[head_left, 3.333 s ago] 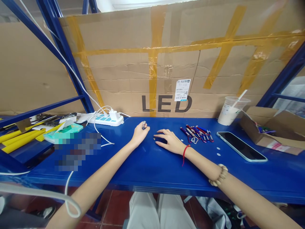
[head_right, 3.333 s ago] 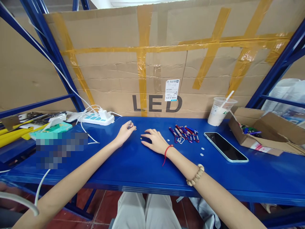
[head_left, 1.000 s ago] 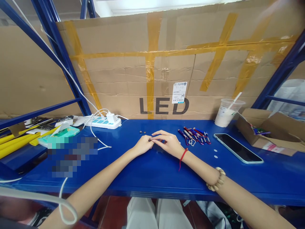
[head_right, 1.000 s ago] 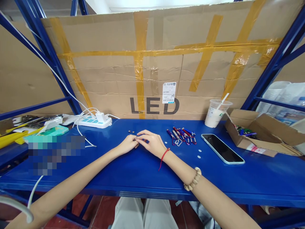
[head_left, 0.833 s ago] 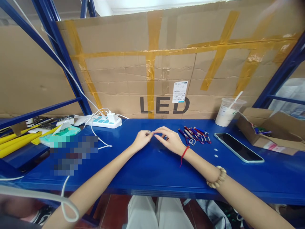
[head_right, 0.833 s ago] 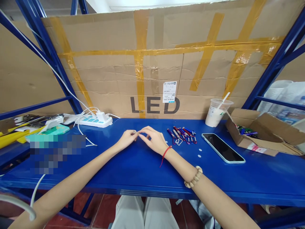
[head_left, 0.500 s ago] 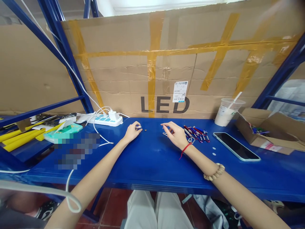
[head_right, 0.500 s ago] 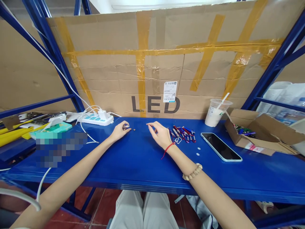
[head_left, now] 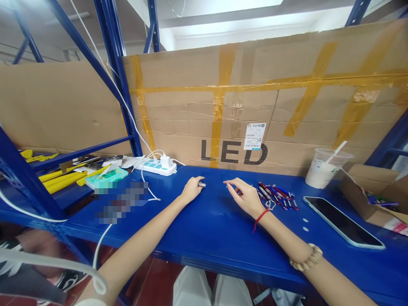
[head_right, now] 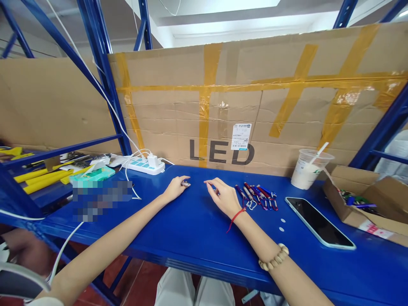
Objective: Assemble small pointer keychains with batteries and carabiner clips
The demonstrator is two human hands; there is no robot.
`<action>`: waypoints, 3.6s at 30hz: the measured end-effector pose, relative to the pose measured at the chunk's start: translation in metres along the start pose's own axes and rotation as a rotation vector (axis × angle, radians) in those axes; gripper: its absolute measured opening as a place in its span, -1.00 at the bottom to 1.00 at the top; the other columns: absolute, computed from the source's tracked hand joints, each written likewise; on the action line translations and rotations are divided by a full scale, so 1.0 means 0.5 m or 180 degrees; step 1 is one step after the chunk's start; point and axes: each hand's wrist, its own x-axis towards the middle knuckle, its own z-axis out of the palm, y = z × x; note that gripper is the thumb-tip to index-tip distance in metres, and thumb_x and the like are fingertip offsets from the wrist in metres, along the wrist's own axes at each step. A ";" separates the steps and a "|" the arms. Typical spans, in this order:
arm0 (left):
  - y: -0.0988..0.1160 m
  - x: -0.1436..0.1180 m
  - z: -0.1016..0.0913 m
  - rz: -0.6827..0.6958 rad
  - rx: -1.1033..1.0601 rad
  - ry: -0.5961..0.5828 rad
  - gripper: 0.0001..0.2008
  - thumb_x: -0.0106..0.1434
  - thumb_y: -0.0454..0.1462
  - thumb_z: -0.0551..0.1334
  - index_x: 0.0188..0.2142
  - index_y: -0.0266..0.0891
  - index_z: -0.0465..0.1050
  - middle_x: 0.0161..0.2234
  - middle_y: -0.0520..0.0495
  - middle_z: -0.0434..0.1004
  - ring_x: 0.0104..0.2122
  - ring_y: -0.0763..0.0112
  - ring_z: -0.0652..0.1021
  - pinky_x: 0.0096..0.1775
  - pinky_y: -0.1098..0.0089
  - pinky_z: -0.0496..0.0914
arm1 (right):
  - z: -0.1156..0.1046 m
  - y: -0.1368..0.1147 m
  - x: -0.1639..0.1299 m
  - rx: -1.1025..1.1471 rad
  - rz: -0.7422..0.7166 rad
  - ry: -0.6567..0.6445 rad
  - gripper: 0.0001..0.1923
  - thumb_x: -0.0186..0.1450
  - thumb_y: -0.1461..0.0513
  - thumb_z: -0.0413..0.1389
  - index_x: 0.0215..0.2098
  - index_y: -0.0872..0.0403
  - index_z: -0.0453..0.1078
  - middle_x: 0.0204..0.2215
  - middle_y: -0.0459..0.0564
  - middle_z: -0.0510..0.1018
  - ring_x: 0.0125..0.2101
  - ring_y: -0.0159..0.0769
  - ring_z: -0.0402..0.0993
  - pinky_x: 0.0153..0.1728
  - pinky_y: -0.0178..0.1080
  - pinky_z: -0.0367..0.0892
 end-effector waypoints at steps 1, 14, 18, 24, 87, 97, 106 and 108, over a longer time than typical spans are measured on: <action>-0.003 0.002 0.000 -0.0022 -0.0049 -0.0008 -0.68 0.08 -0.43 0.15 -0.15 -0.24 0.46 -0.26 -0.12 0.55 -0.23 0.35 0.52 -0.09 0.35 0.36 | 0.000 -0.001 0.000 -0.0008 -0.0010 -0.0017 -0.75 0.32 0.17 -0.08 -0.24 0.04 0.42 -0.37 -0.06 0.49 -0.63 -0.50 0.31 -0.52 -0.39 0.25; 0.055 -0.019 -0.024 -0.0215 -0.1418 -0.0160 -0.76 0.01 -0.16 0.27 -0.36 -0.26 0.55 -0.38 -0.07 0.58 -0.36 0.39 0.51 -0.24 0.41 0.36 | 0.005 0.009 0.003 -0.0169 -0.0029 -0.0265 -0.74 0.33 0.16 -0.09 -0.19 0.00 0.42 -0.30 -0.06 0.49 -0.58 -0.49 0.34 -0.49 -0.38 0.29; 0.089 -0.035 -0.023 -0.0587 -0.2020 -0.0559 -0.64 -0.02 -0.08 0.29 -0.28 -0.27 0.54 -0.37 -0.07 0.56 -0.39 0.47 0.45 -0.38 0.49 0.28 | 0.007 0.016 0.002 -0.0120 -0.0062 -0.0379 -0.74 0.30 0.13 -0.03 -0.11 -0.03 0.40 -0.26 -0.07 0.47 -0.56 -0.50 0.35 -0.46 -0.39 0.32; 0.104 -0.043 -0.016 -0.0701 -0.2418 -0.0981 -0.56 -0.09 -0.01 0.32 -0.28 -0.25 0.53 -0.56 0.08 0.35 -0.54 0.64 0.22 -0.48 0.53 0.06 | 0.012 0.016 0.002 0.0089 -0.0197 -0.0109 -0.71 0.29 0.08 -0.02 -0.24 0.02 0.48 -0.34 -0.04 0.49 -0.55 -0.47 0.34 -0.50 -0.38 0.28; 0.098 -0.030 -0.023 -0.0316 -0.1019 0.0477 -0.68 0.24 -0.11 -0.03 -0.36 -0.21 0.41 -0.42 0.00 0.43 -0.31 0.41 0.42 -0.21 0.43 0.24 | -0.021 0.056 0.010 -0.1113 0.1135 -0.0662 -0.75 0.18 0.03 0.08 -0.35 -0.01 0.50 -0.28 -0.08 0.51 -0.46 -0.40 0.44 -0.52 -0.36 0.20; 0.035 -0.010 -0.023 -0.0387 -0.0070 0.0444 -0.93 0.15 -0.27 0.11 -0.38 -0.21 0.20 -0.30 -0.10 0.42 -0.21 0.24 0.38 -0.14 0.28 0.26 | -0.018 0.048 0.004 -0.1174 0.1129 -0.1307 -0.80 0.21 0.11 0.07 -0.31 -0.04 0.51 -0.24 -0.08 0.51 -0.39 -0.36 0.45 -0.57 -0.39 0.14; 0.012 -0.009 -0.016 0.0135 0.0275 0.0063 -0.86 0.13 -0.45 0.04 -0.39 -0.19 0.19 -0.33 -0.09 0.46 -0.24 0.26 0.43 -0.13 0.28 0.27 | -0.015 0.052 0.003 -0.1166 0.1019 -0.1299 -0.81 0.20 0.13 0.07 -0.31 -0.04 0.51 -0.25 -0.08 0.52 -0.37 -0.33 0.46 -0.55 -0.38 0.17; 0.014 -0.010 -0.016 0.0099 -0.0089 0.0190 -0.85 0.11 -0.46 0.07 -0.41 -0.18 0.18 -0.40 -0.05 0.46 -0.33 0.33 0.46 -0.18 0.33 0.30 | -0.013 0.052 0.003 -0.1141 0.0976 -0.1274 -0.81 0.20 0.13 0.07 -0.31 -0.04 0.51 -0.25 -0.08 0.52 -0.38 -0.33 0.46 -0.56 -0.38 0.17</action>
